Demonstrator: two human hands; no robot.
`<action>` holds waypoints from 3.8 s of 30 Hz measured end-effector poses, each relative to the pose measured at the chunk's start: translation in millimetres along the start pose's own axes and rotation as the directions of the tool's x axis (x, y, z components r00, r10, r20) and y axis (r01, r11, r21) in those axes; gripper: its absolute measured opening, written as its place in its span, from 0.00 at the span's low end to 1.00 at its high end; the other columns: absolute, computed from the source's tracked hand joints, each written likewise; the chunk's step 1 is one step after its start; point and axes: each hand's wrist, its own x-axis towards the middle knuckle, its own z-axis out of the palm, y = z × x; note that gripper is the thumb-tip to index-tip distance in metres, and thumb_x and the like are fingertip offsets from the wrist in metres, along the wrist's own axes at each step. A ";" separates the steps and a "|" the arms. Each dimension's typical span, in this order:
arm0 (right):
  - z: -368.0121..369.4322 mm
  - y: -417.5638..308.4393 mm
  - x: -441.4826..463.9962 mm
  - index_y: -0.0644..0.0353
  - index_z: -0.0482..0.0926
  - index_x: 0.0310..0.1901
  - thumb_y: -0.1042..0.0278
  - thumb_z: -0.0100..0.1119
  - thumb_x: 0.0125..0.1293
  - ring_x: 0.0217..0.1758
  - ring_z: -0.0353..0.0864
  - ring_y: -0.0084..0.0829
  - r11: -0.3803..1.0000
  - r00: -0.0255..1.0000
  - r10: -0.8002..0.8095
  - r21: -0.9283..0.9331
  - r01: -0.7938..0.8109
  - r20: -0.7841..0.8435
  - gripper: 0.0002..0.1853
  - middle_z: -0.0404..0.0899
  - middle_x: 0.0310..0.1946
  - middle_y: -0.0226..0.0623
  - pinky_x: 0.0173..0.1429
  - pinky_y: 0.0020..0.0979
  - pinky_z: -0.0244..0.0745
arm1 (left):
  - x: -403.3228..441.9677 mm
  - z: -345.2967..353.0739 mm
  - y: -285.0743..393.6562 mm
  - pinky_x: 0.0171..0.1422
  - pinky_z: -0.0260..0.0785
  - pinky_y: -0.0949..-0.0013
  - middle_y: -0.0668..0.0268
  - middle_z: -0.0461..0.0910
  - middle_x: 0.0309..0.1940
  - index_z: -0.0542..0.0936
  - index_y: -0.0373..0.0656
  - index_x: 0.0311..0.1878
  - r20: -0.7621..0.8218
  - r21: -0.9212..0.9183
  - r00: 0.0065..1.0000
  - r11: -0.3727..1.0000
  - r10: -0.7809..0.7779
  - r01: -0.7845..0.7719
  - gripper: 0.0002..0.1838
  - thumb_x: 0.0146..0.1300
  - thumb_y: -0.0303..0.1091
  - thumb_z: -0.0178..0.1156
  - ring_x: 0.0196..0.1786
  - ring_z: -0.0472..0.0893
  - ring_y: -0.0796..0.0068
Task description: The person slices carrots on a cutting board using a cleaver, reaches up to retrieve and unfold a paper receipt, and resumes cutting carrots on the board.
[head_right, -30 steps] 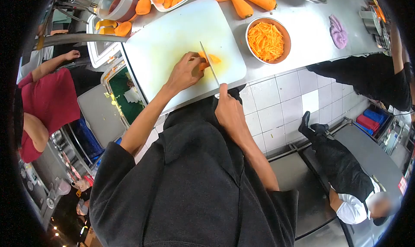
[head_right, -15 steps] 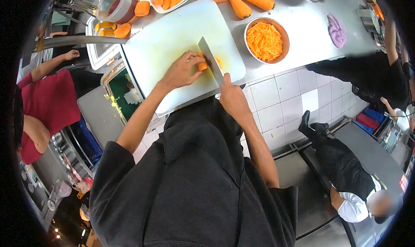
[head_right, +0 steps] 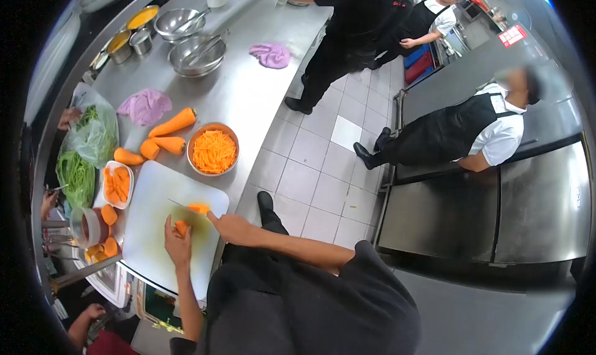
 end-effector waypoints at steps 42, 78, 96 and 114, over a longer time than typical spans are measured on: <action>30.8 -6.7 -3.7 0.72 0.57 0.64 0.79 0.52 0.58 0.32 0.81 0.61 0.998 0.999 -0.012 0.063 0.014 -0.036 0.31 0.79 0.27 0.58 0.37 0.57 0.73 | -19.0 0.9 -14.5 0.51 0.71 0.66 0.61 0.82 0.39 0.79 0.37 0.51 -0.116 -0.297 0.989 0.953 -0.091 0.053 0.13 0.64 0.28 0.65 0.42 0.80 0.69; 24.3 -7.4 -6.2 0.69 0.60 0.57 0.80 0.52 0.57 0.29 0.80 0.61 0.998 0.995 -0.059 0.028 0.061 -0.085 0.25 0.78 0.23 0.56 0.34 0.57 0.71 | -22.6 6.8 -15.0 0.51 0.72 0.64 0.58 0.81 0.41 0.79 0.36 0.50 -0.185 -0.293 0.979 0.956 -0.081 0.023 0.14 0.62 0.28 0.66 0.42 0.81 0.65; 21.4 -10.4 -8.1 0.68 0.60 0.55 0.82 0.52 0.56 0.30 0.80 0.61 0.998 0.996 -0.054 0.019 0.055 -0.071 0.23 0.78 0.22 0.57 0.35 0.57 0.72 | -23.4 9.3 -15.8 0.49 0.72 0.67 0.60 0.81 0.40 0.78 0.36 0.49 -0.207 -0.289 0.975 0.957 -0.078 0.015 0.13 0.63 0.28 0.67 0.40 0.79 0.70; 21.6 -9.5 -5.6 0.65 0.58 0.56 0.79 0.53 0.57 0.33 0.79 0.64 0.999 1.000 0.000 0.045 0.001 -0.027 0.25 0.78 0.25 0.59 0.38 0.60 0.72 | -34.9 31.5 -43.1 0.45 0.66 0.73 0.65 0.73 0.35 0.75 0.38 0.45 -0.405 -0.708 0.876 0.696 -0.262 -0.119 0.10 0.67 0.24 0.44 0.36 0.71 0.76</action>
